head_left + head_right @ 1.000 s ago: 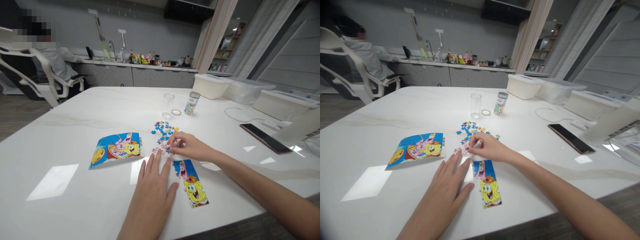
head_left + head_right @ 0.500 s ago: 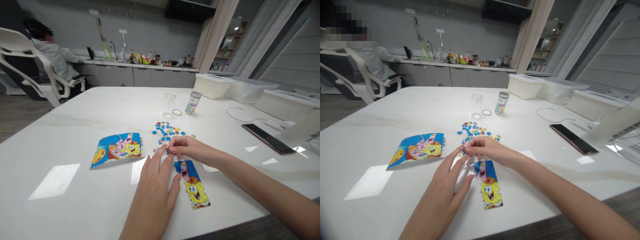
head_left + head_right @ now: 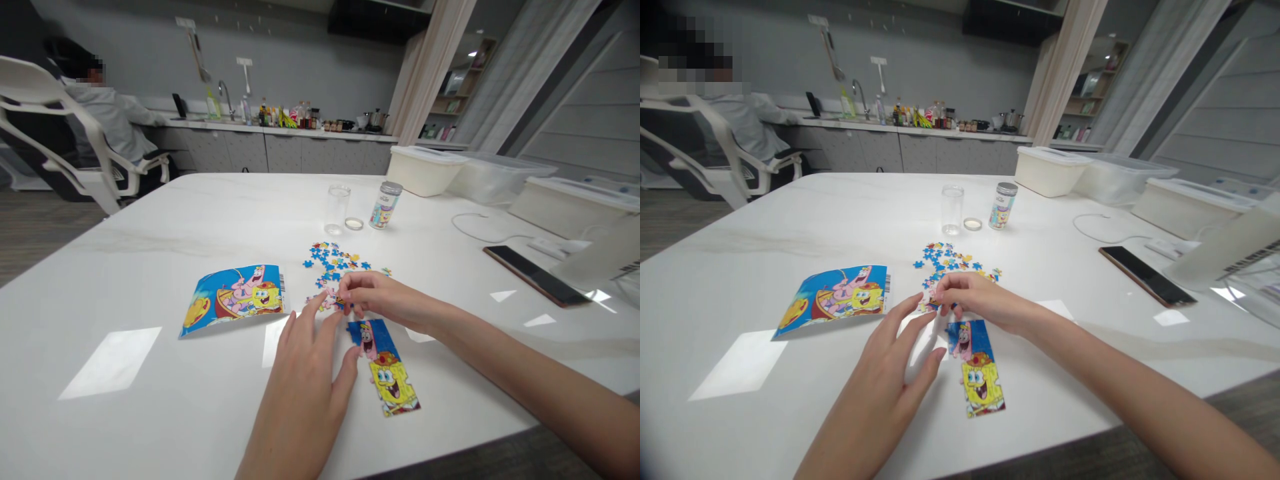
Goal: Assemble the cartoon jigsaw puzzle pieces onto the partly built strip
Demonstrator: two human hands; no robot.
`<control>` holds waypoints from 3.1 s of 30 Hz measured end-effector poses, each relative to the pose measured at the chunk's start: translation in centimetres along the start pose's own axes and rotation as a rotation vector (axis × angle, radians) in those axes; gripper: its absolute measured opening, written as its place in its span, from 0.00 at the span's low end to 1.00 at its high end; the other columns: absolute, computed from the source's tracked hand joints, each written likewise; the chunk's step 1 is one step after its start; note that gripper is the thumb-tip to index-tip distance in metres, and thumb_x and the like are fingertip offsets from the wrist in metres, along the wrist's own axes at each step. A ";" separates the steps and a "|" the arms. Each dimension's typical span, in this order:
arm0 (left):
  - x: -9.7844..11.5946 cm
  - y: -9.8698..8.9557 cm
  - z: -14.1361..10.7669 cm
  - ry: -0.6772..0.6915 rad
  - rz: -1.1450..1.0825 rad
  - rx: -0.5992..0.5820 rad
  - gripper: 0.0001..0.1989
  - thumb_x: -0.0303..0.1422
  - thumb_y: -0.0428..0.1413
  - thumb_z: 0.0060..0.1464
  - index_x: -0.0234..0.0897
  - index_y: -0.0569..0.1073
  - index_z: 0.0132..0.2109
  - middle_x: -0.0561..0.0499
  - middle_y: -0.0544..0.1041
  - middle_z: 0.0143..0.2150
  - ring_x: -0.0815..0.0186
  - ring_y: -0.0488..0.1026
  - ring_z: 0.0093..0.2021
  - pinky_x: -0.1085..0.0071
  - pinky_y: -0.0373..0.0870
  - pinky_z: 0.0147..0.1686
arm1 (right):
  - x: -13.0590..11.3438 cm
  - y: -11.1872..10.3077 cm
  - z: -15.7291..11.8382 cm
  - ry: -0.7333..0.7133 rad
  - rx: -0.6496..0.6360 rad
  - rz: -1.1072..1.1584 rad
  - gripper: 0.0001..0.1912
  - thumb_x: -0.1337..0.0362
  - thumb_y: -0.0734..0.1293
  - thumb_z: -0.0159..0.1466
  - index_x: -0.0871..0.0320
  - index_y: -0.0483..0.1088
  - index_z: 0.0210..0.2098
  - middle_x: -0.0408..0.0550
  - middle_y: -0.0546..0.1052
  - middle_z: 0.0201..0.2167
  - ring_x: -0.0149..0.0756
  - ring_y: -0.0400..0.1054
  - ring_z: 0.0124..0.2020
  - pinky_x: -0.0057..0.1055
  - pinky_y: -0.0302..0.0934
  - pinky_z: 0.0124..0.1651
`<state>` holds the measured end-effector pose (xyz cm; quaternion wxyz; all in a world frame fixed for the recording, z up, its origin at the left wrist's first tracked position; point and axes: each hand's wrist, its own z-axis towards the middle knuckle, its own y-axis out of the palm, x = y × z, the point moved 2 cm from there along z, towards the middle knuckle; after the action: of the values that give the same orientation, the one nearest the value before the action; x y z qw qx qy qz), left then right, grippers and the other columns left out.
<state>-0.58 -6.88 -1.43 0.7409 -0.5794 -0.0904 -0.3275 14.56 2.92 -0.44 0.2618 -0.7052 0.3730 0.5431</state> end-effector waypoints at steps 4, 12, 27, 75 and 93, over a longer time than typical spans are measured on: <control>0.1 -0.4 0.1 0.011 -0.025 -0.006 0.15 0.35 0.45 0.64 0.43 0.68 0.55 0.46 0.65 0.64 0.58 0.61 0.65 0.50 0.60 0.63 | 0.1 0.0 -0.1 0.030 -0.026 0.014 0.08 0.63 0.71 0.56 0.58 0.68 0.28 0.43 0.73 0.26 0.29 0.67 0.29 0.25 0.54 0.27; 0.2 -0.3 0.0 0.031 -0.055 0.003 0.13 0.32 0.46 0.64 0.43 0.69 0.53 0.48 0.72 0.57 0.60 0.67 0.59 0.50 0.59 0.63 | 0.0 0.1 -0.1 -0.005 -0.034 -0.059 0.12 0.60 0.74 0.55 0.59 0.69 0.30 0.39 0.70 0.22 0.25 0.60 0.23 0.25 0.51 0.26; -0.7 -0.4 0.4 -0.158 -0.060 -0.021 0.07 0.24 0.51 0.58 0.40 0.69 0.34 0.53 0.75 0.33 0.61 0.73 0.36 0.60 0.70 0.41 | 0.3 0.1 -0.2 0.010 -0.031 -0.090 0.09 0.61 0.72 0.57 0.57 0.69 0.32 0.42 0.72 0.29 0.27 0.67 0.27 0.26 0.58 0.29; 0.6 0.6 0.9 -0.416 0.050 -0.152 0.04 0.26 0.54 0.58 0.38 0.67 0.35 0.53 0.73 0.35 0.61 0.70 0.40 0.63 0.61 0.41 | 1.2 -5.3 2.3 -0.580 0.400 -1.166 0.06 0.71 0.62 0.62 0.58 0.70 0.36 0.51 0.72 0.38 0.39 0.68 0.39 0.36 0.62 0.45; 0.2 1.6 1.6 -0.386 0.039 -0.187 0.07 0.27 0.50 0.60 0.39 0.72 0.42 0.50 0.76 0.39 0.59 0.71 0.43 0.60 0.60 0.44 | 1.3 -5.6 2.3 -0.466 0.352 -1.129 0.10 0.73 0.67 0.59 0.57 0.70 0.40 0.50 0.74 0.39 0.39 0.68 0.42 0.38 0.63 0.47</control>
<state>0.95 -5.29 -2.13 0.6590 -0.6992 -0.1888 -0.2030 18.00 7.67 -2.52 0.6941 -0.6030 -0.0393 0.3912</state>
